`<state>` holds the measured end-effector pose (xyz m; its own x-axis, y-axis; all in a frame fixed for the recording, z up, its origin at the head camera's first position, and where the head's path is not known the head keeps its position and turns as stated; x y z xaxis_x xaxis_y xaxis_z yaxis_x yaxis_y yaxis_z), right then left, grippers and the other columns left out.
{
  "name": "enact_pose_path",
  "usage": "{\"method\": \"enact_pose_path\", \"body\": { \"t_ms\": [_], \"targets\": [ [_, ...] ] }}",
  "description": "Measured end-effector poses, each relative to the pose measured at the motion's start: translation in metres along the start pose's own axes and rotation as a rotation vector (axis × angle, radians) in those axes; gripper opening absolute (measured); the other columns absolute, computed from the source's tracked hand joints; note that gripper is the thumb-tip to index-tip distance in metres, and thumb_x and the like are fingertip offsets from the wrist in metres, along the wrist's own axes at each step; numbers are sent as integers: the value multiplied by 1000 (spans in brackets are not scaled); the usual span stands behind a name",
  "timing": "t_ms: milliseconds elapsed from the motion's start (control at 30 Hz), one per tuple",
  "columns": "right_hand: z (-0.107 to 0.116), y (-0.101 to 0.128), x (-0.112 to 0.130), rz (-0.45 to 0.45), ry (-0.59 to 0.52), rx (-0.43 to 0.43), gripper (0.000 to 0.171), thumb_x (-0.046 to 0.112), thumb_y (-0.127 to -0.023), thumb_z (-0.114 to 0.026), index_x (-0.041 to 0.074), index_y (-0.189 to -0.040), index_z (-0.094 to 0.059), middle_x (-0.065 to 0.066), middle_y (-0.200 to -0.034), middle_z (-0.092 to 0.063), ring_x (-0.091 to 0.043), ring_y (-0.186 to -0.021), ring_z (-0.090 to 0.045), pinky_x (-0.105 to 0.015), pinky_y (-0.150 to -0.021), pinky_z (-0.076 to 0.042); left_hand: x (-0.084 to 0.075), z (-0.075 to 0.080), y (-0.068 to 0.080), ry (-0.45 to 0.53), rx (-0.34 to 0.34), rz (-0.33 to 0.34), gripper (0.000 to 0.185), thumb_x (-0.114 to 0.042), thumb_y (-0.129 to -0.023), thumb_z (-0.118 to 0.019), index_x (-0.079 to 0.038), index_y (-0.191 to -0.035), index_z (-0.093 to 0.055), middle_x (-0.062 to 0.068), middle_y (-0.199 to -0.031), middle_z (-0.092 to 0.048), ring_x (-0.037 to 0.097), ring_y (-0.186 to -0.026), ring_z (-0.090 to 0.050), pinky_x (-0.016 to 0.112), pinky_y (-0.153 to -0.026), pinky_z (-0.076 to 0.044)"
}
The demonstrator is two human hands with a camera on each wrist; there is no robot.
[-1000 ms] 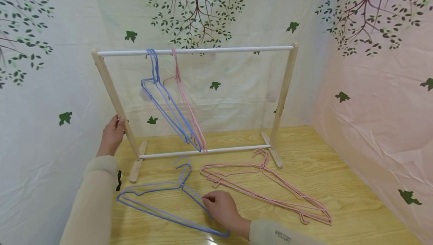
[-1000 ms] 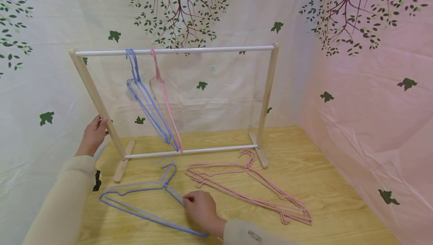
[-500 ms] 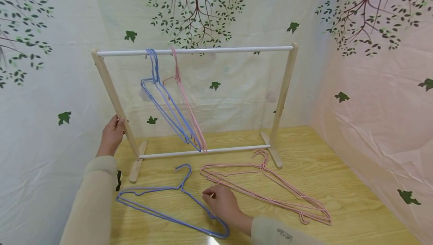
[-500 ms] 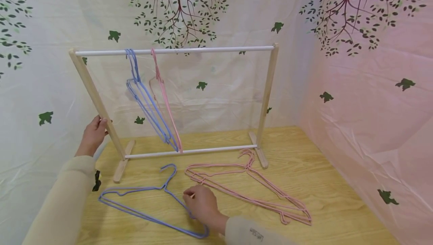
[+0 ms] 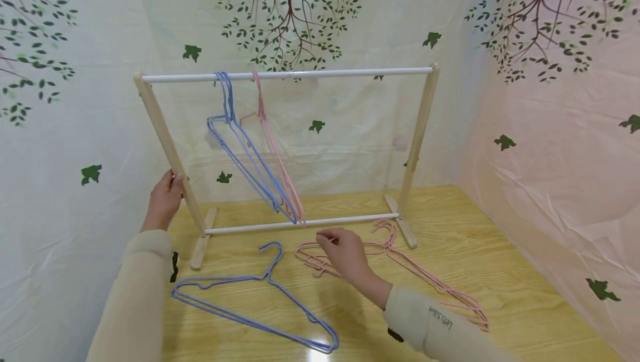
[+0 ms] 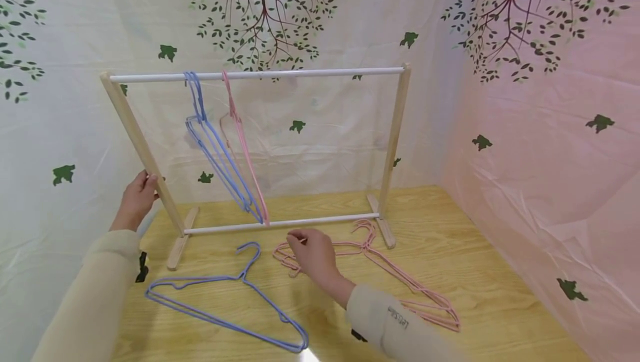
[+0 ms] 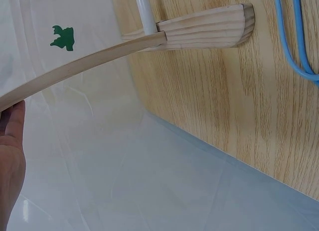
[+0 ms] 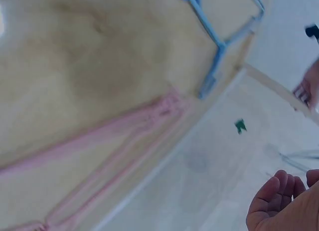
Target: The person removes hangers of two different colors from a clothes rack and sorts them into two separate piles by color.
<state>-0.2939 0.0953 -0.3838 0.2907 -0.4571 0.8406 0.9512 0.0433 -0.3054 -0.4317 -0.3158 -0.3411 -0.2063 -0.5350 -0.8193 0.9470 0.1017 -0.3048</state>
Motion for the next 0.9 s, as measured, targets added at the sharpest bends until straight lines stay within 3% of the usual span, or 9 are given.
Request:
{"method": "enact_pose_path", "body": {
  "t_ms": [267, 433, 667, 900],
  "targets": [
    [40, -49, 45, 7, -47, -104, 23, 24, -98, -65, 7, -109, -76, -4, -88, -72, -15, -67, -56, -27, -52, -43, 2, 0, -4, 26, 9, 21, 56, -35, -109, -26, -5, -156, -24, 30, -141, -47, 44, -127, -45, 56, -105, -40],
    [54, -76, 70, 1, -33, -128, 26, 28, -98, -64, 8, -111, -76, -6, -91, -72, -19, -75, -62, -29, -59, -48, 2, 2, -3, 39, 14, 17, 57, -35, -109, -26, -3, -156, -24, 31, -140, -47, 44, -126, -46, 57, -105, -40],
    [53, -101, 94, -27, -20, -97, 30, 34, -98, -64, 11, -114, -75, -3, -99, -72, -19, -87, -68, -35, -74, -55, 3, 2, -4, 71, 6, 14, 62, -42, -108, -28, -3, -155, -27, 31, -138, -48, 43, -125, -46, 56, -105, -41],
    [36, -112, 114, -77, -62, -36, 29, 34, -97, -65, 12, -113, -75, -1, -98, -71, -22, -89, -66, -36, -76, -53, 7, 1, -6, 55, -7, 12, 62, -43, -108, -27, -4, -156, -27, 30, -139, -48, 43, -127, -45, 55, -104, -42]
  ]
}}
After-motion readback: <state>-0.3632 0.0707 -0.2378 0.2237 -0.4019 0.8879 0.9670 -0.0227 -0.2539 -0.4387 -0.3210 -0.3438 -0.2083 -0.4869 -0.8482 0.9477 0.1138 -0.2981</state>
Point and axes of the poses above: each hand's wrist, its own y-axis away from the middle knuckle, its own z-axis out of the back of the hand, x = y × z, the point moved 7 cm from there along -y, towards the middle knuckle
